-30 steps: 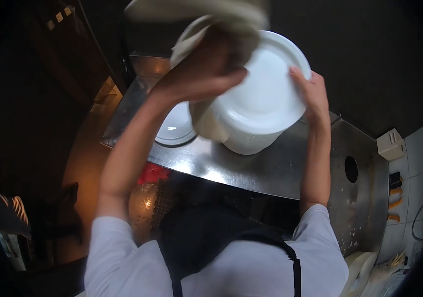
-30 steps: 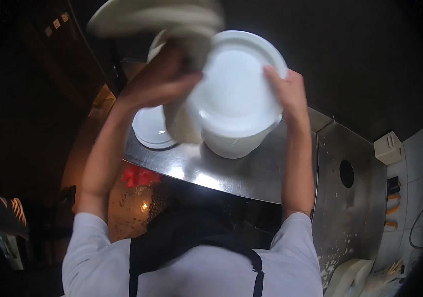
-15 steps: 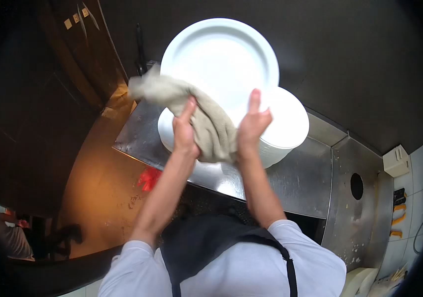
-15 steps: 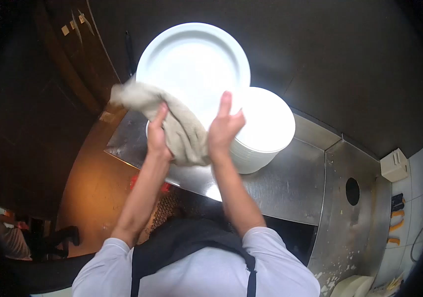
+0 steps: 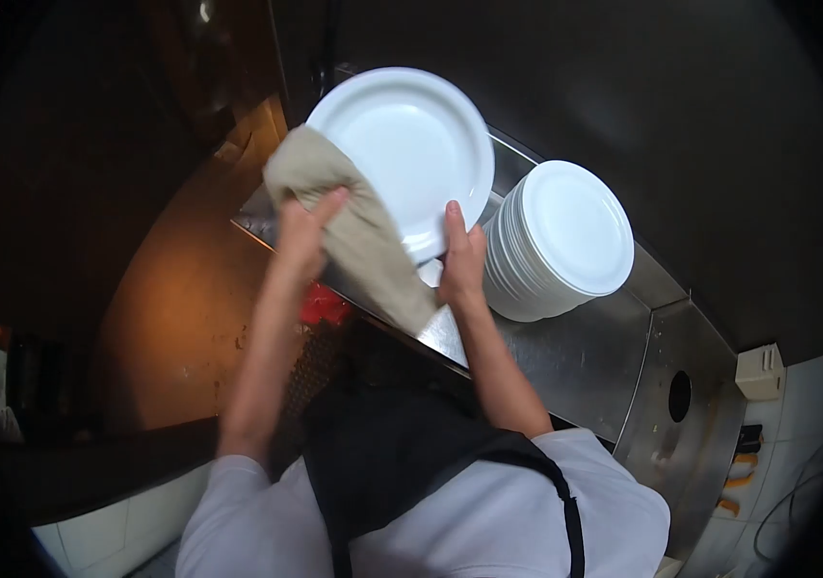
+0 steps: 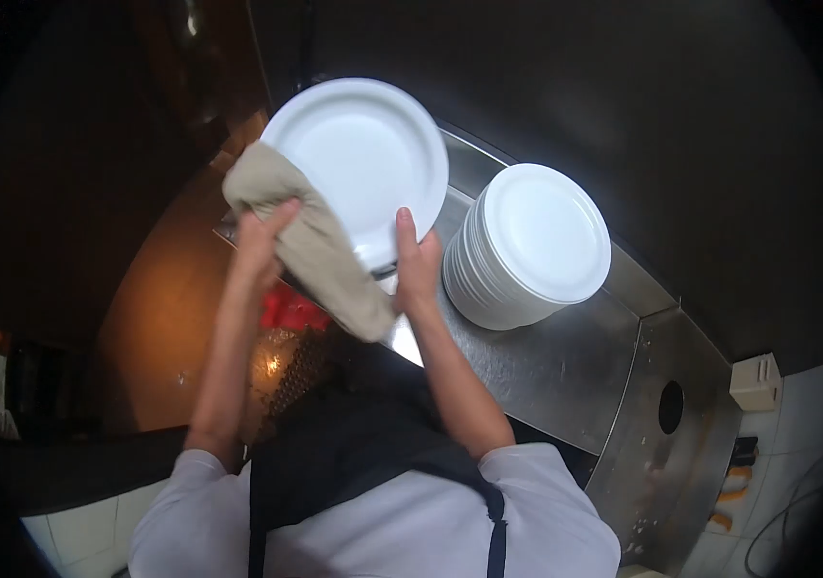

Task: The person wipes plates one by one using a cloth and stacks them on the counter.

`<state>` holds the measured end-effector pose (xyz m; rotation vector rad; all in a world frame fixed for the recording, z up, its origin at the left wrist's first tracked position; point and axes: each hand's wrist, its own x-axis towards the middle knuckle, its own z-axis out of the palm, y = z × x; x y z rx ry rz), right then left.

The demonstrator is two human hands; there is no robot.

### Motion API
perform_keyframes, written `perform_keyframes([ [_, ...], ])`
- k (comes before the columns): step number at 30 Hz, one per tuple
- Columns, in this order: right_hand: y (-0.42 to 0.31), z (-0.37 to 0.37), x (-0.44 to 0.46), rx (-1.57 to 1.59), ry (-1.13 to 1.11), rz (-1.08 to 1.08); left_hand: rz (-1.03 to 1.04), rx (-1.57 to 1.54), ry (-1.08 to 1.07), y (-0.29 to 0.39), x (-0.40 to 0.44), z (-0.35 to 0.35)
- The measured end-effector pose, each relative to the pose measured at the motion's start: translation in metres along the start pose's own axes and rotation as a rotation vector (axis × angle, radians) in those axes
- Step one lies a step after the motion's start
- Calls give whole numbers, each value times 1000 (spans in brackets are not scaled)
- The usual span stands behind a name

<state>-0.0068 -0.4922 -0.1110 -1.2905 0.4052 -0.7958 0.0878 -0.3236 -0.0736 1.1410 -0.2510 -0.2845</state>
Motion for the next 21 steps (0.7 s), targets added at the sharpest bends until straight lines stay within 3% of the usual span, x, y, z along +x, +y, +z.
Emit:
perform_keyframes([
  [1,0,-12,2,-71,-141,30,-3,47,-44,18,5,-13],
  [2,3,-11,3,-168,-89,2,-13,99,-92,26,6,-21],
  [4,12,-4,4,-351,40,-41,25,81,106,7,-1,-18],
  [5,23,2,6,-224,97,-58,56,81,198,-5,-3,-14],
  [7,48,24,-3,-211,210,-128,-36,-220,638,-61,-33,17],
  [8,55,31,-9,-215,274,-169,-27,-438,403,-86,-52,20],
  [10,44,25,-18,-246,170,-185,-387,-581,128,-87,-63,-16],
  [12,34,4,-32,-310,-12,-80,-314,-548,243,-72,-66,-60],
  [13,38,-6,-37,-399,-72,-33,-292,-679,171,-56,-64,-79],
  [14,43,-11,-47,-388,-188,45,-259,-735,-139,-41,-67,-100],
  [15,47,-14,-55,-373,-307,120,-139,-548,-391,-11,-63,-80],
  [16,53,-16,-64,-357,-429,195,-117,-506,-490,-4,-71,-71],
  [19,83,-3,-86,-440,-643,331,-312,-532,-308,-47,-122,-71],
  [21,91,3,-91,-404,-509,368,-375,-501,-189,-67,-140,-76],
])
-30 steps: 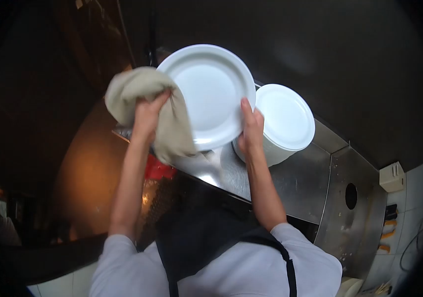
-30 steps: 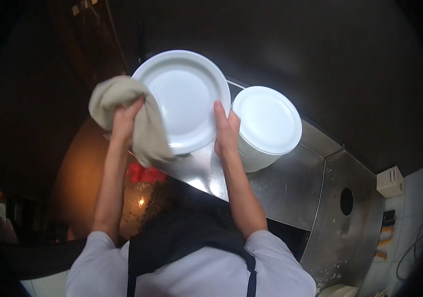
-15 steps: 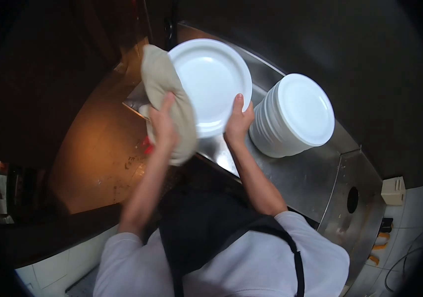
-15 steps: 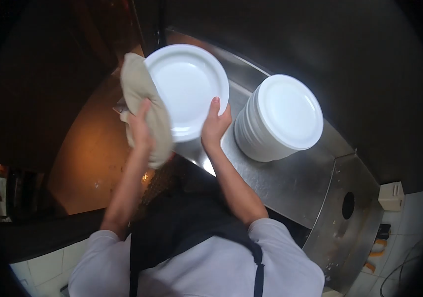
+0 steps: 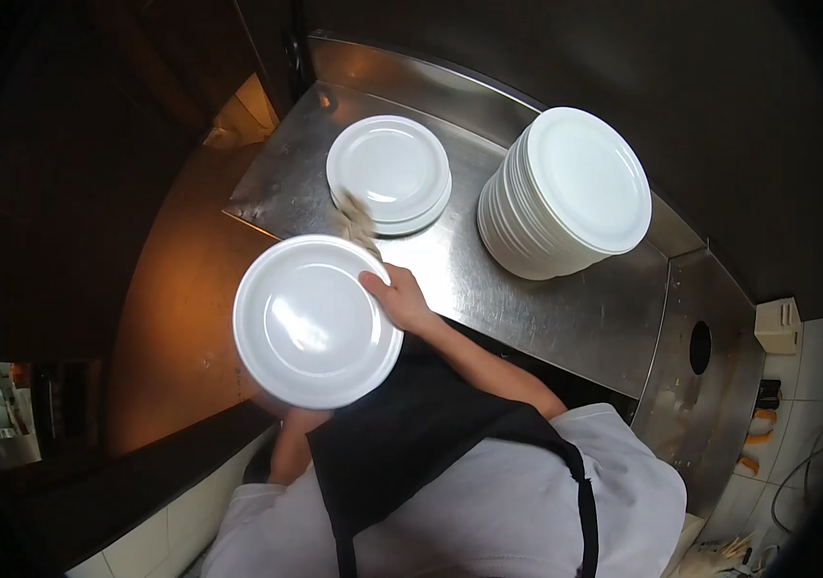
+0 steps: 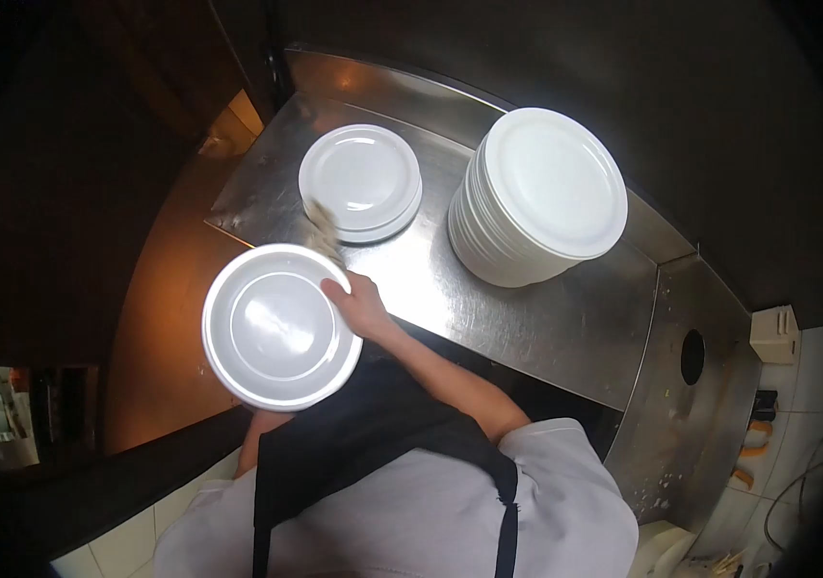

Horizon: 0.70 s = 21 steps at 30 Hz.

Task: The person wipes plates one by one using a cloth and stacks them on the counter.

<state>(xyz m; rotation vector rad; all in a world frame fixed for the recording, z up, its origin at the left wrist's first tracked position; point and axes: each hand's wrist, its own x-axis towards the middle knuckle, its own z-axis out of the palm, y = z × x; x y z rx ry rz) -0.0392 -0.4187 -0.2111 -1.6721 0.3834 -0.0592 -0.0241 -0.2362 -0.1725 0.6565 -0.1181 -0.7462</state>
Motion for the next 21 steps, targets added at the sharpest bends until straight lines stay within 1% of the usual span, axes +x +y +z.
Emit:
perform_keyframes([
  [3,40,-5,16,66,301,53,28,44,119,-3,-4,-11],
  [6,59,-28,34,233,545,71,102,131,212,16,-6,-17],
  [7,67,-38,42,222,585,114,129,159,241,23,-10,-19],
  [9,60,-50,42,127,691,97,173,205,287,34,-17,-24],
  [12,62,-57,51,166,769,98,221,259,330,48,-22,-30],
  [15,52,-47,57,378,776,63,234,288,342,52,-22,-29],
  [16,48,-45,61,481,705,132,233,294,344,51,-21,-28],
  [19,18,-48,56,494,333,280,216,302,344,43,-17,-25],
  [20,22,-53,60,238,248,281,210,301,347,42,-17,-25],
  [21,24,-57,65,126,237,306,204,302,354,39,-16,-25],
])
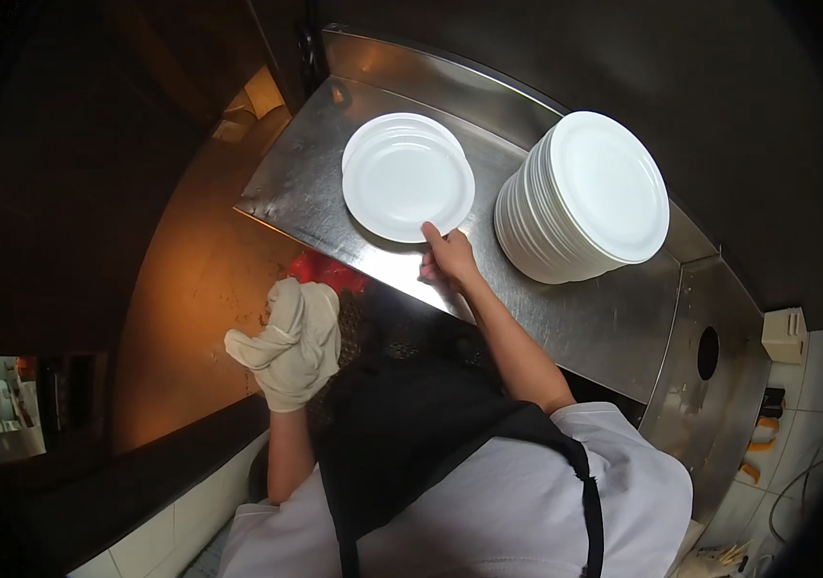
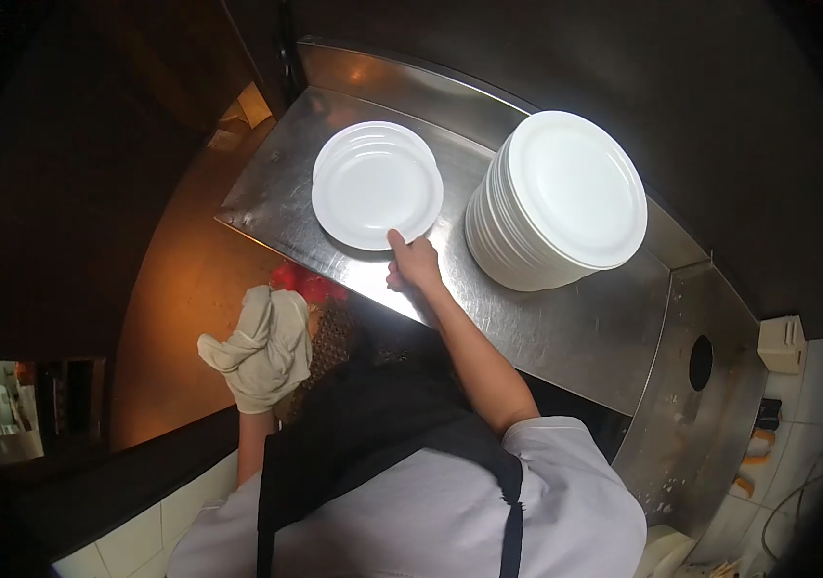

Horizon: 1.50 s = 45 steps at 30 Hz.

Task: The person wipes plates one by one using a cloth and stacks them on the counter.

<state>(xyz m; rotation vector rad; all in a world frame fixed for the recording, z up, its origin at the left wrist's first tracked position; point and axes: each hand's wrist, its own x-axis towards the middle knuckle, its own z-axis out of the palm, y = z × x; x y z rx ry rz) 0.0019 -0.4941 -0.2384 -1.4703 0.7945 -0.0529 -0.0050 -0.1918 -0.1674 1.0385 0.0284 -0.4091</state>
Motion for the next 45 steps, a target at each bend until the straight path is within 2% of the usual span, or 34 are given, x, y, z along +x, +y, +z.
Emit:
perform_keyframes([
  [2,-6,-9,13,-229,18,26,-16,7,3,-4,-1,1],
  [3,-5,-9,21,-262,100,-51,-25,11,5,-5,-1,1],
  [6,-14,-14,35,-270,255,-90,-35,26,-2,-9,1,6],
  [7,-16,-17,36,-144,204,22,-40,29,-9,-9,3,10],
  [10,-24,-24,-12,-14,186,-87,-18,40,-68,-9,23,35],
  [12,-43,-47,-68,-77,-84,-220,65,53,-154,-7,55,74],
  [14,-66,-77,-119,190,-251,-406,213,149,-321,-1,96,139],
  [15,-85,-98,-141,153,-85,-561,301,263,-424,3,113,177],
  [16,-97,-121,-159,114,82,-711,373,557,-559,13,124,216],
  [18,-108,-179,-159,-24,610,-954,523,1155,-814,17,128,295],
  [20,-106,-232,-132,-67,1130,-989,1043,1509,-844,-25,132,348],
  [22,-98,-274,-98,-571,1265,-912,954,1849,-917,-81,131,392],
  [25,-76,-281,-50,-476,1179,-775,1033,1732,-1154,-141,142,433],
  [27,-91,-278,-69,-265,1074,-599,1090,1614,-1310,-157,133,447],
  [28,-98,-279,-77,-168,1016,-518,1025,1557,-1391,-154,130,440],
  [29,-85,-285,-64,-221,1088,-655,960,1499,-1470,-137,119,425],
  [30,-82,-284,-60,-198,1090,-651,897,1439,-1548,-117,110,411],
  [32,-79,-276,-59,-157,1093,-647,693,1594,-1543,-75,107,391],
  [33,-86,-274,-67,-145,1050,-469,666,1707,-1414,-66,121,389],
  [34,-90,-274,-72,-155,1027,-467,632,1814,-1280,-58,136,388],
  [35,-92,-273,-75,-167,1001,-465,897,1987,-1102,-69,164,389],
  [38,-87,-277,-64,-85,1041,-502,1084,1887,-983,-107,173,428],
  [40,-79,-278,-54,28,1127,-516,999,1556,-1234,-134,159,444],
  [41,-77,-280,-52,83,1179,-516,1004,1486,-1361,-139,139,444],
  [42,-75,-281,-49,135,1227,-513,903,1362,-1476,-140,117,437],
  [43,-72,-284,-44,173,1372,-592,842,1286,-1514,-134,108,428],
  [44,-71,-286,-45,180,1341,-602,784,1213,-1551,-127,100,418],
  [45,-71,-289,-46,191,1311,-613,563,1156,-1576,-108,93,411],
])
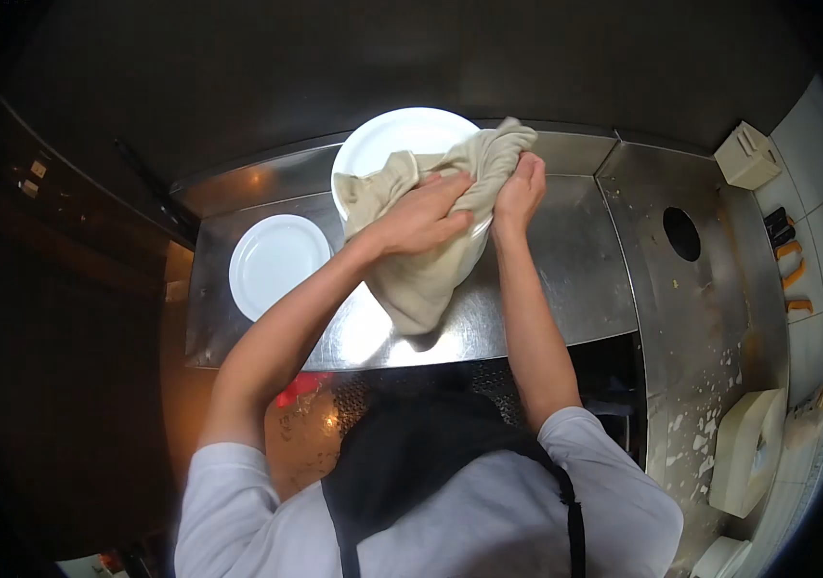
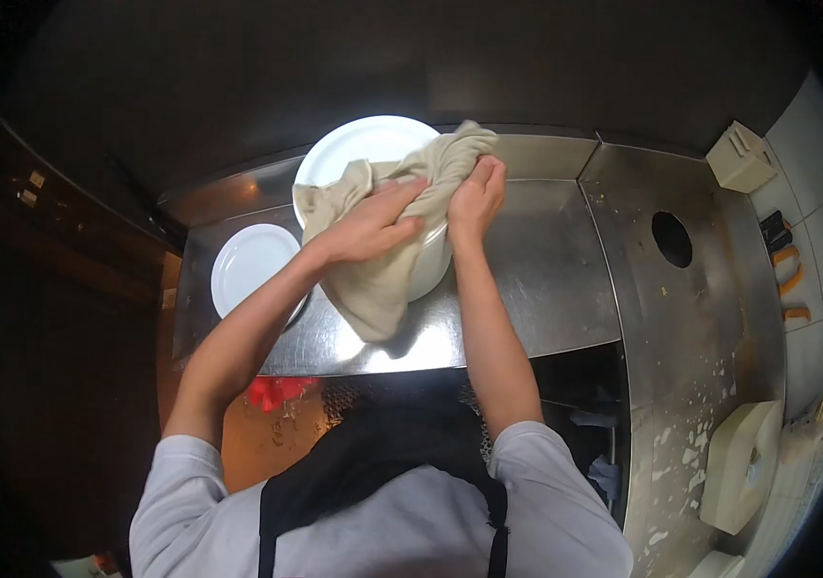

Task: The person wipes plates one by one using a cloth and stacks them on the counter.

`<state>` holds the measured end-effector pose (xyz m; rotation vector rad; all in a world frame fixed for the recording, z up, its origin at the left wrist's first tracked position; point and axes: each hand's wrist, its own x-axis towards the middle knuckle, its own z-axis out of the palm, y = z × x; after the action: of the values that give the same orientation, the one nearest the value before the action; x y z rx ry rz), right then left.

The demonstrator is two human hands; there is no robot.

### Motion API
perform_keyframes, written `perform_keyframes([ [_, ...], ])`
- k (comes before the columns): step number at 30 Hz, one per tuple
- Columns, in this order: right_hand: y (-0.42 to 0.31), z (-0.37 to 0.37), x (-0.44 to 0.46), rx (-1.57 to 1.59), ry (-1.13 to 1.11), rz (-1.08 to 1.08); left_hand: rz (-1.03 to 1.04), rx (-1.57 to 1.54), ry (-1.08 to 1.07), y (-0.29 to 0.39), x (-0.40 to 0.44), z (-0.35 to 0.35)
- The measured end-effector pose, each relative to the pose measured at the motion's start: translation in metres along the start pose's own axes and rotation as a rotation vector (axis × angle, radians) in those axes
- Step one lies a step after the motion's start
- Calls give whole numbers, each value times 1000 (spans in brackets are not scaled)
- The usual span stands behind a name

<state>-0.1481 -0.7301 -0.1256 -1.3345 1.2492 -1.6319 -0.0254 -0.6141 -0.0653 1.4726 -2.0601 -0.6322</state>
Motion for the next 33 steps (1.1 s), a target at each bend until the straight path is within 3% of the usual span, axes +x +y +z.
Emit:
perform_keyframes([
  [2,-16,-10,5,-34,-113,-14,-133,-352,-99,24,-36,-27],
  [4,-23,-16,16,-320,-358,-220,-269,-783,76,15,-78,-29],
  [6,-16,-15,33,-523,-503,-361,-84,-1498,265,-23,-127,-21],
  [8,-36,-17,47,-599,-692,-135,0,-1821,459,-2,-157,-23],
  [10,-46,-15,57,-588,-864,110,27,-1811,704,14,-180,-21],
  [14,-45,-12,75,-533,-1023,215,-17,-1739,903,1,-220,-20],
  [17,-10,-11,86,-360,-604,-94,56,-1760,953,3,-232,-29],
  [19,-35,-20,91,-232,-621,81,162,-1759,988,7,-231,-34],
  [20,-70,-26,69,-94,-505,170,189,-1759,1025,20,-225,-39],
  [21,-79,-28,63,-18,-501,156,215,-1759,1058,32,-218,-46],
  [24,-108,-29,44,175,-532,120,207,-1396,966,56,-198,-66],
  [25,-125,-29,31,148,-598,46,224,-1067,896,55,-187,-78],
  [26,-144,-29,16,122,-664,-26,77,-632,703,45,-180,-98],
  [27,-159,-27,0,99,-728,-97,26,-21,668,88,-150,-114],
  [28,-173,-23,-17,49,-787,-382,85,636,629,100,-129,-124],
  [29,-183,-18,-33,-1,-834,-671,245,944,734,108,-111,-124],
  [31,-196,-6,-69,214,-734,-1034,113,915,364,132,-109,-149],
  [32,-200,-10,-73,169,-772,-1028,-31,824,299,140,-116,-153],
  [33,-206,-14,-76,124,-819,-1027,-43,723,371,136,-123,-159],
])
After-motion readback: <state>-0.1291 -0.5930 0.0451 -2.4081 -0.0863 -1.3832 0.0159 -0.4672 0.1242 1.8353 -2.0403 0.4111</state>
